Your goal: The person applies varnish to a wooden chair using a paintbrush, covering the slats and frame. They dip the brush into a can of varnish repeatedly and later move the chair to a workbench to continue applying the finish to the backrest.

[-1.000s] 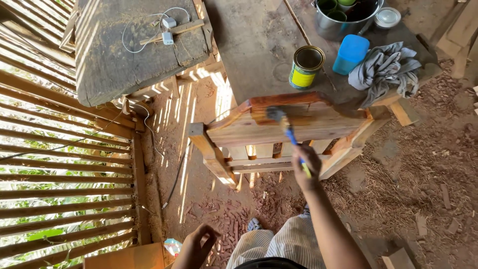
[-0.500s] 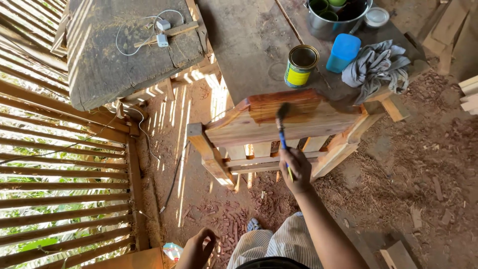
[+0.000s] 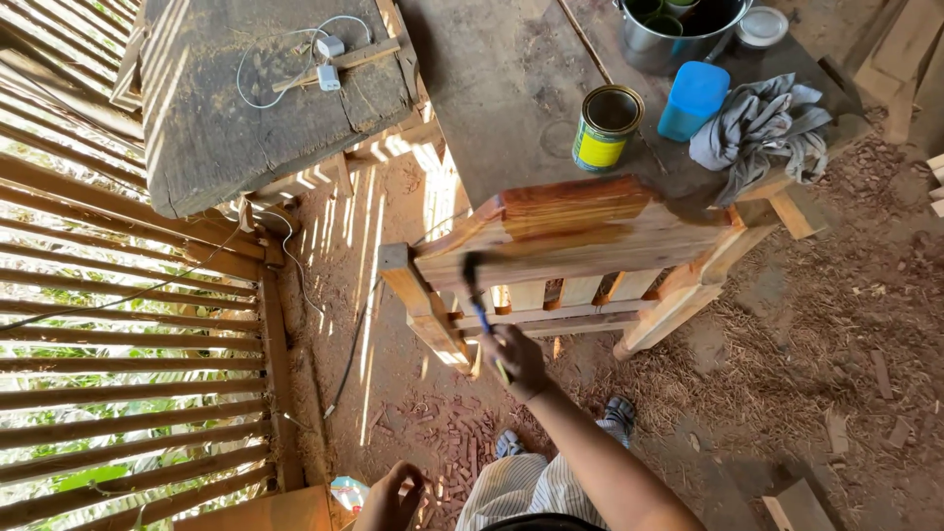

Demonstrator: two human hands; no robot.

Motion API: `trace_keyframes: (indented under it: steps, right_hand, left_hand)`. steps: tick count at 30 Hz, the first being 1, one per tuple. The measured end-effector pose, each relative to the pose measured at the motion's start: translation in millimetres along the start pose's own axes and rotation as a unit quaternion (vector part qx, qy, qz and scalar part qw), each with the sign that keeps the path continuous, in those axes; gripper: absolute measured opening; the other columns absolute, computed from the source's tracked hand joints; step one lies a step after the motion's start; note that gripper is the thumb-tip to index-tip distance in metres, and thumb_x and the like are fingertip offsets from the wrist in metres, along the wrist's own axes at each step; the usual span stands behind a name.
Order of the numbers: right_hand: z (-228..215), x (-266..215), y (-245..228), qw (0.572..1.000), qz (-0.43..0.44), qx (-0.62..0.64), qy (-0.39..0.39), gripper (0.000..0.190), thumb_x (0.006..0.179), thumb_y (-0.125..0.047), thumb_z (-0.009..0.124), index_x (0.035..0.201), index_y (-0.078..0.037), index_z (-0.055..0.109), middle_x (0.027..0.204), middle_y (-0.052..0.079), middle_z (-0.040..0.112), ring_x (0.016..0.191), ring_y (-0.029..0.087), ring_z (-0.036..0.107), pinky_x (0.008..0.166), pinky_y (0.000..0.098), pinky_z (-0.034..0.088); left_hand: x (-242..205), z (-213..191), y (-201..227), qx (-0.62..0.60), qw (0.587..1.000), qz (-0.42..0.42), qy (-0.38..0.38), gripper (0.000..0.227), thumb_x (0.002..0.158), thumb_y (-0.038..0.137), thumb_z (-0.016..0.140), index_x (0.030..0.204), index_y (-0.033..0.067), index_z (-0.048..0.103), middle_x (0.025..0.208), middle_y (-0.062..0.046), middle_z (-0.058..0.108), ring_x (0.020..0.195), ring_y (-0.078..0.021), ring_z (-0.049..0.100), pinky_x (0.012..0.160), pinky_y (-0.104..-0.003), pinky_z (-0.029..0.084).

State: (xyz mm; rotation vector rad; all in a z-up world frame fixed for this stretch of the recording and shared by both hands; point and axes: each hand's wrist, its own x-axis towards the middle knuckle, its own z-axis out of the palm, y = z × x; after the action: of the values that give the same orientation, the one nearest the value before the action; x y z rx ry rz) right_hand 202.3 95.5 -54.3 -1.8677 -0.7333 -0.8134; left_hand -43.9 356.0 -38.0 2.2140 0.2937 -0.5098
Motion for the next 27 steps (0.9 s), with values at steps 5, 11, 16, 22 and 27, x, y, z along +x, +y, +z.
trace_keyframes:
  steps: [5, 11, 16, 22, 27]
  right_hand:
    - [-13.6, 6.1, 3.4, 0.996, -0.013, 0.082, -0.03, 0.019, 0.106, -0.018, 0.054, 0.122, -0.026, 0.05, 0.083, 0.0, 0.057, 0.059, 0.007, 0.056, 0.042, 0.0201, 0.051]
    - [-105.2, 10.5, 34.5, 0.995, 0.046, -0.034, 0.081, 0.023, 0.102, -0.009, 0.057, 0.123, -0.016, 0.056, 0.082, 0.001, 0.061, 0.063, 0.011, 0.058, 0.048, 0.0224, 0.051]
    - [-108.2, 48.8, -11.3, 0.997, -0.012, 0.026, 0.066, 0.018, 0.102, -0.01, 0.057, 0.12, -0.014, 0.057, 0.08, -0.001, 0.059, 0.064, 0.009, 0.057, 0.052, 0.0214, 0.051]
    - [-82.8, 64.2, 42.9, 0.992, -0.028, 0.121, -0.003, 0.017, 0.104, -0.007, 0.056, 0.115, -0.02, 0.054, 0.073, -0.006, 0.051, 0.061, 0.006, 0.051, 0.046, 0.018, 0.043]
    - [-104.4, 83.5, -6.6, 0.995, -0.059, 0.042, 0.068, 0.025, 0.102, -0.004, 0.056, 0.124, -0.015, 0.054, 0.077, 0.001, 0.055, 0.062, 0.01, 0.052, 0.05, 0.021, 0.046]
  left_hand:
    - [7.5, -2.8, -12.0, -0.004, 1.0, 0.008, -0.015, 0.014, 0.087, 0.014, 0.067, 0.096, 0.0097, 0.057, 0.097, -0.009, 0.079, 0.091, -0.0238, 0.08, 0.078, -0.036, 0.065]
    - [11.8, -7.8, -49.1, 0.048, 0.997, -0.05, -0.032, 0.012, 0.089, 0.016, 0.065, 0.095, 0.0098, 0.056, 0.094, -0.008, 0.079, 0.088, -0.0235, 0.08, 0.075, -0.035, 0.062]
    - [13.3, -7.9, -75.2, 0.042, 0.993, -0.088, -0.064, 0.012, 0.09, 0.016, 0.065, 0.097, 0.0132, 0.056, 0.094, -0.008, 0.076, 0.09, -0.0228, 0.079, 0.077, -0.035, 0.061]
    - [-1.2, -2.1, -83.9, 0.053, 0.996, -0.067, -0.013, 0.011, 0.086, 0.011, 0.065, 0.095, 0.013, 0.058, 0.084, -0.008, 0.075, 0.082, -0.0209, 0.078, 0.075, -0.036, 0.059]
    - [1.2, 16.2, -157.0, 0.029, 0.999, -0.035, -0.027, 0.012, 0.086, 0.012, 0.071, 0.088, 0.0109, 0.059, 0.079, -0.007, 0.073, 0.08, -0.0186, 0.077, 0.069, -0.033, 0.063]
